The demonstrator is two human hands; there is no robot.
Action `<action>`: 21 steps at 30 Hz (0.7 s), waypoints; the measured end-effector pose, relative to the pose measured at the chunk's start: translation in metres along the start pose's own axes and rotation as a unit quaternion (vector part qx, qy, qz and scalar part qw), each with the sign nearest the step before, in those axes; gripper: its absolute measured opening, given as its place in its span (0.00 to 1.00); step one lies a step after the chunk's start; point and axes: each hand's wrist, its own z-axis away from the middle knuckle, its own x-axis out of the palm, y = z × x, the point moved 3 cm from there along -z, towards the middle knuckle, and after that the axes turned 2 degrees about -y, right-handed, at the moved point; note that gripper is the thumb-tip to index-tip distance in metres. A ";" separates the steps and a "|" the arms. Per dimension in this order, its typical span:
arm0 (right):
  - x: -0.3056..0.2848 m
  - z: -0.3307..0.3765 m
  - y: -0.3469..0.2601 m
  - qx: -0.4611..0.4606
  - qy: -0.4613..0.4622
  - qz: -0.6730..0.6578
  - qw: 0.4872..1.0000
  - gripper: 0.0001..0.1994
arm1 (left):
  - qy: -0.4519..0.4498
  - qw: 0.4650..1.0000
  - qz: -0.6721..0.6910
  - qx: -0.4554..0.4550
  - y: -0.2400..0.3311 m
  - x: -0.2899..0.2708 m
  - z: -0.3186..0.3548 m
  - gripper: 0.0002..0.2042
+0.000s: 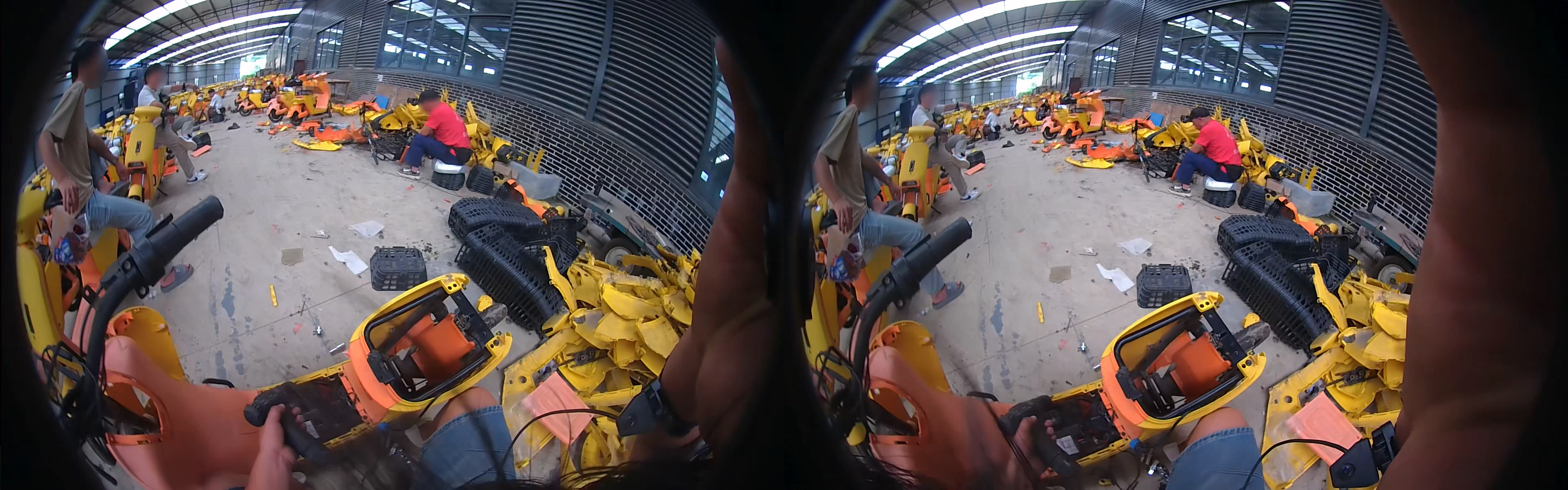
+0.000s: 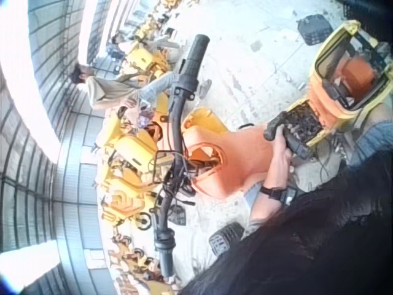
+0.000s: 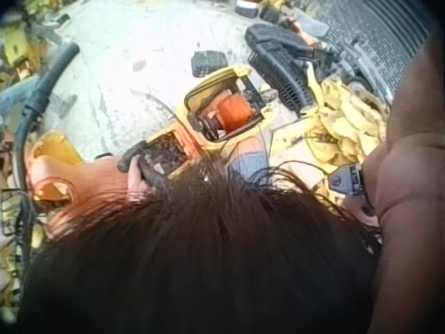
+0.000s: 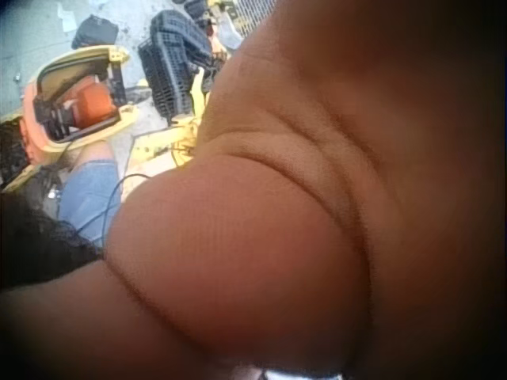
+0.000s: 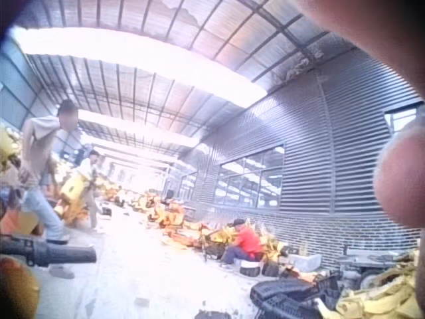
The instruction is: The person uses a power drill to drive screws into the battery compartment and internal wiring area of a yellow electric scooter, then secures an orange plastic panel by hand.
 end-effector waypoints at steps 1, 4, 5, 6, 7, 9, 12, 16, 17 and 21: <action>0.002 0.002 0.000 0.003 -0.016 0.010 1.000 0.36 | 0.003 1.000 0.013 -0.009 -0.010 0.011 0.000 0.13; 0.022 0.009 0.024 -0.020 0.084 -0.085 0.993 0.37 | 0.105 0.990 0.008 0.095 0.065 -0.019 0.089 0.13; 0.006 0.003 0.006 0.004 0.007 0.005 1.000 0.37 | 0.040 0.999 0.010 0.001 0.015 0.009 0.021 0.13; 0.010 0.006 0.007 0.007 0.002 0.007 1.000 0.37 | 0.041 0.999 0.010 -0.008 0.005 0.009 0.017 0.14; 0.015 0.008 0.009 0.006 0.006 0.007 1.000 0.37 | 0.061 0.998 0.004 0.005 0.007 0.005 0.013 0.14; 0.020 0.007 0.007 -0.002 0.006 0.007 1.000 0.37 | 0.060 0.998 -0.009 0.005 0.015 0.022 0.029 0.15; 0.024 0.017 0.013 0.010 0.007 -0.010 1.000 0.37 | 0.092 0.996 -0.010 -0.005 0.015 0.029 0.037 0.14; 0.022 0.019 0.015 0.010 0.021 -0.027 0.999 0.37 | 0.104 0.993 -0.047 0.024 0.014 0.026 0.041 0.14; 0.021 0.018 0.014 0.009 0.022 -0.031 0.999 0.37 | 0.108 0.993 -0.045 0.020 0.013 0.028 0.045 0.14; 0.013 0.016 0.009 0.006 0.035 -0.043 0.998 0.37 | 0.072 0.996 -0.031 0.046 0.019 0.007 0.022 0.13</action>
